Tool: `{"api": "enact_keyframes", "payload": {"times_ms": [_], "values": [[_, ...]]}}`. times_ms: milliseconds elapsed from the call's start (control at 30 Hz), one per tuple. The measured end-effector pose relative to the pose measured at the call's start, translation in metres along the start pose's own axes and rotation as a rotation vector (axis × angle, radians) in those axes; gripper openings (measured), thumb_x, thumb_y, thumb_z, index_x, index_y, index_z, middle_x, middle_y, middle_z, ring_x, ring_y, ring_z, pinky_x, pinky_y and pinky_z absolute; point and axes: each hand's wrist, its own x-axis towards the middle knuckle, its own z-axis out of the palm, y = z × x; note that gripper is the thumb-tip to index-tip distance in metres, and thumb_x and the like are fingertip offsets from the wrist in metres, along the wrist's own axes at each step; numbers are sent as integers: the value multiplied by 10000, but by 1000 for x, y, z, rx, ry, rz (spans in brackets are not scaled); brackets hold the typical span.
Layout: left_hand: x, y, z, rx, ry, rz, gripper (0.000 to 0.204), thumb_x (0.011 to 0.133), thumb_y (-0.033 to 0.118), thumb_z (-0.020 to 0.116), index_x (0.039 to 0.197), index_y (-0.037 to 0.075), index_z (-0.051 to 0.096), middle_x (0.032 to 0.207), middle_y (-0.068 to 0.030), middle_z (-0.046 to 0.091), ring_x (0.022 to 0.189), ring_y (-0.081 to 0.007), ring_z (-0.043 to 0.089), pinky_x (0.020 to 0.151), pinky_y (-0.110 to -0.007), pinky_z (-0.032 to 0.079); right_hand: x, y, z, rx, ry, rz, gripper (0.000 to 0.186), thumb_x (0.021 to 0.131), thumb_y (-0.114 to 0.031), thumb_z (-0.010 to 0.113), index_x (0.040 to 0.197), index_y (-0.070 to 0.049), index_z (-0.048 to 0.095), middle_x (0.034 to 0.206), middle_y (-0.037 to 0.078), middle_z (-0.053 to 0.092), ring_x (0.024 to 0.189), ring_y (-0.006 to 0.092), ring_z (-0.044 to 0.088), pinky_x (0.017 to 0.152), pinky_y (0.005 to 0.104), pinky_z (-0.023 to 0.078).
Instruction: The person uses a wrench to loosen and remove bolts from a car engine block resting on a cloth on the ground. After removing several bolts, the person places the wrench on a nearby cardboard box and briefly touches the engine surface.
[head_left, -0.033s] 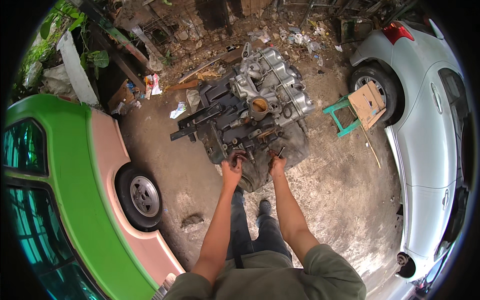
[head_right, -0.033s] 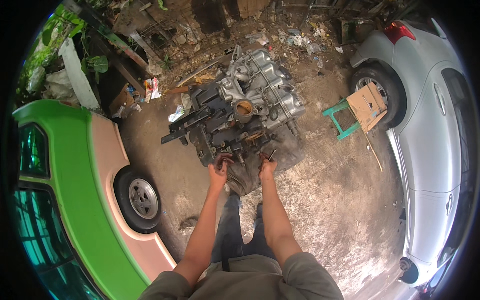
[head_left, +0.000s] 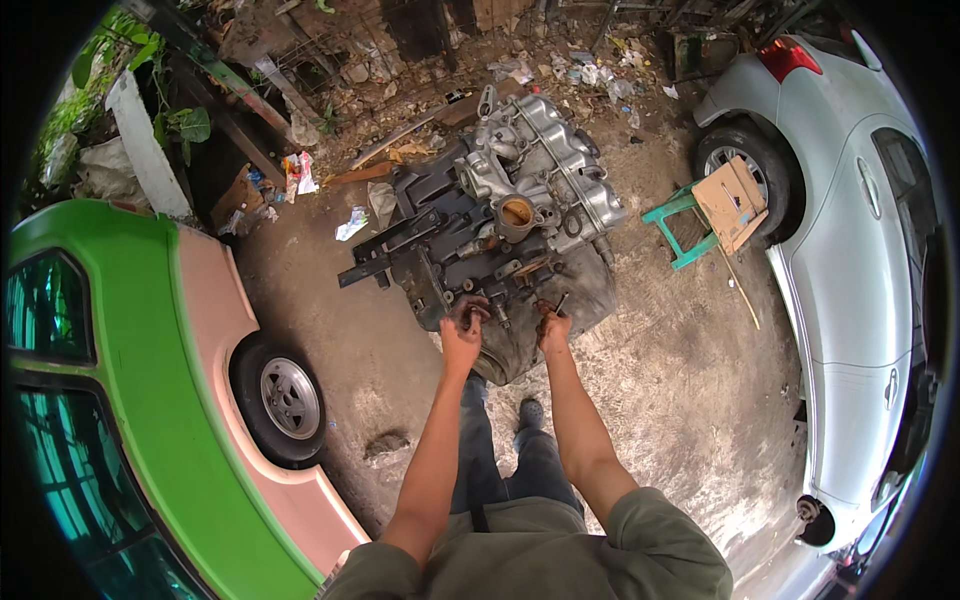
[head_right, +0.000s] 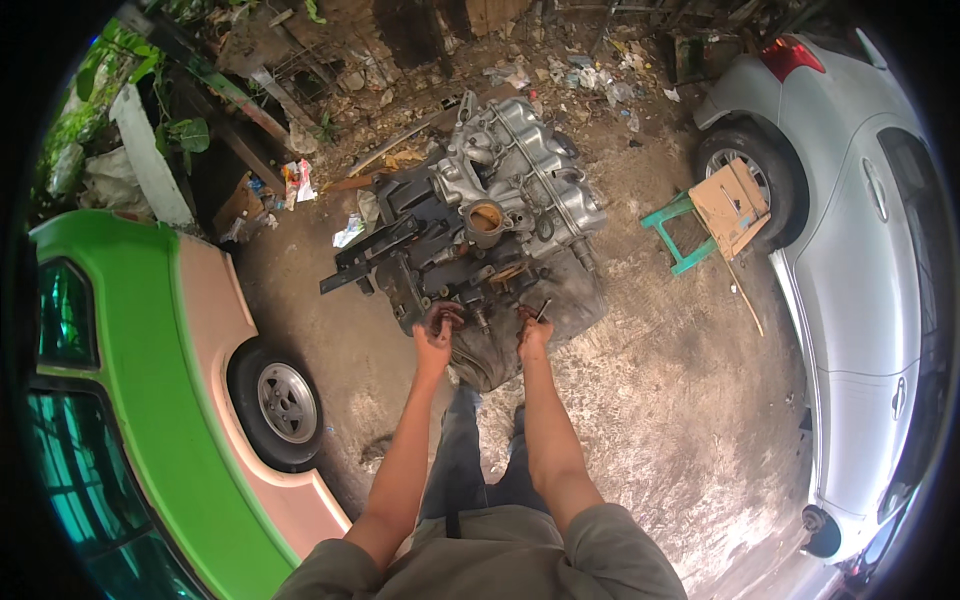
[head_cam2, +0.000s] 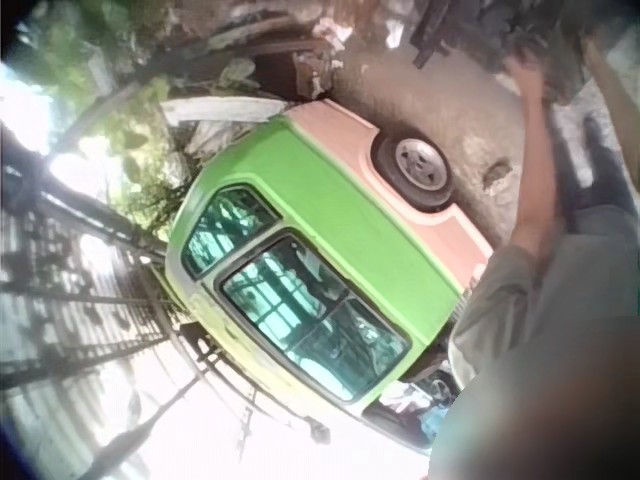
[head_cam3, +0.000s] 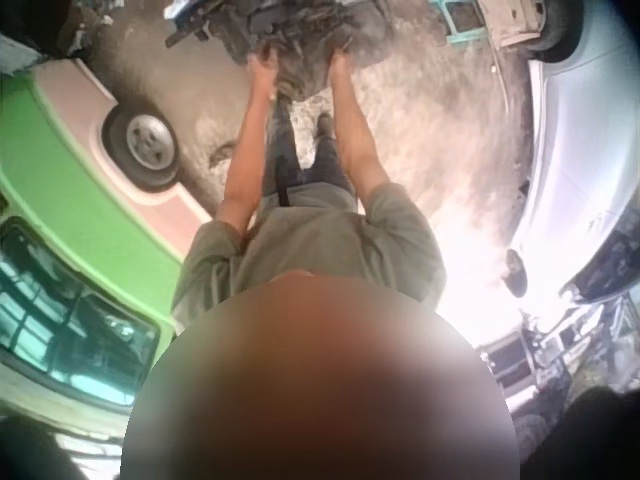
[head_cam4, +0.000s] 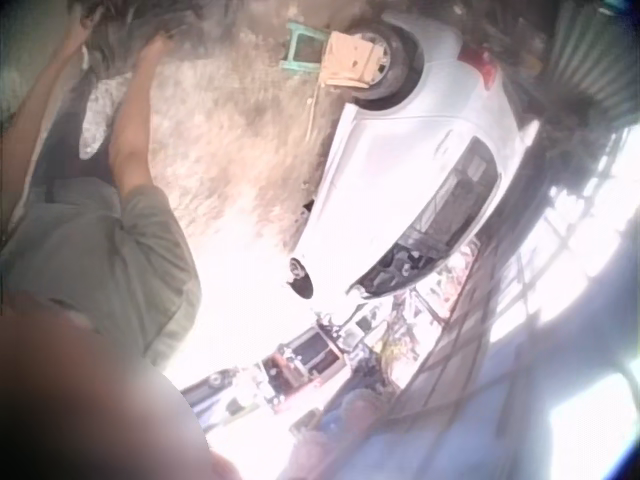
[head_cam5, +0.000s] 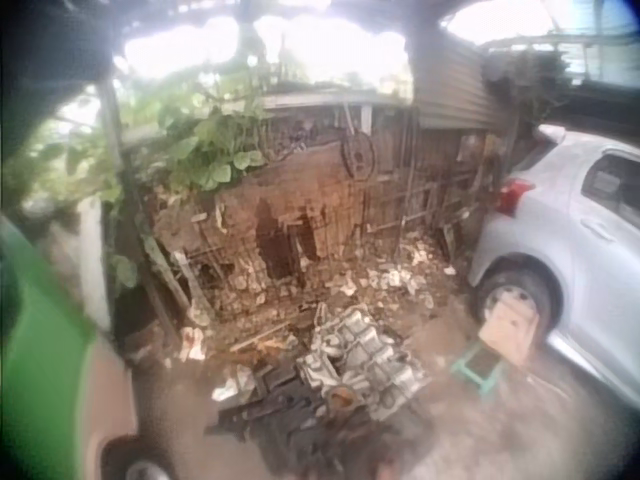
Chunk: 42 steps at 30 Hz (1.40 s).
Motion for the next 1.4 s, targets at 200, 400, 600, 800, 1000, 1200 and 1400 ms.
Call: {"api": "enact_keyframes", "payload": {"times_ms": [200, 400, 600, 800, 1000, 1200, 1400], "values": [[68, 2, -4, 26, -238, 138, 254, 934, 82, 439, 892, -89, 622, 765, -137, 650, 701, -188, 634, 668, -302, 501, -7, 4, 13, 70, 118, -28, 144, 783, 65, 616, 921, 45, 654, 786, 127, 687, 373, 87, 380, 343, 230, 235], [108, -8, -6, -172, -454, 75, 356, 945, 247, 509, 932, -79, 651, 814, -148, 664, 754, -201, 645, 729, -331, 518, -9, 22, 22, 84, 211, -148, 149, 786, 0, 711, 915, 56, 664, 793, 119, 687, 490, 97, 456, 440, 248, 316], [104, -16, -9, -288, -519, -78, 420, 942, 371, 552, 942, -44, 617, 818, -122, 640, 761, -199, 636, 729, -347, 514, 3, 45, 28, -5, 347, -330, 106, 835, -32, 680, 925, 21, 665, 822, 113, 689, 517, 99, 487, 492, 246, 361], [92, -33, 0, -406, -433, -134, 264, 972, 218, 521, 881, -28, 549, 790, -91, 568, 721, -169, 583, 715, -328, 493, 18, 52, 30, -288, 514, -336, 265, 843, -236, 708, 797, 25, 690, 687, 155, 669, 643, 199, 630, 607, 333, 465], [84, -49, 4, -359, -295, -119, 303, 991, 210, 470, 797, -22, 484, 749, -87, 510, 635, -161, 505, 636, -315, 466, 26, 57, 27, -454, 547, -127, 405, 901, -377, 626, 832, 19, 680, 709, 94, 668, 663, 166, 590, 633, 334, 444], [89, -65, 8, -178, -222, -31, 455, 1002, 259, 431, 647, -27, 434, 607, -99, 468, 509, -173, 426, 540, -317, 436, 30, 57, 22, -211, 434, -176, 395, 889, -371, 625, 844, 18, 678, 746, 167, 664, 771, 268, 647, 704, 390, 471], [92, -68, 4, 89, -216, 145, 488, 993, 259, 408, 614, -46, 449, 549, -109, 489, 440, -183, 426, 462, -322, 416, 26, 72, 23, -69, 380, -465, 190, 844, -181, 699, 942, -19, 673, 781, 109, 683, 791, 208, 647, 722, 336, 474]]}}
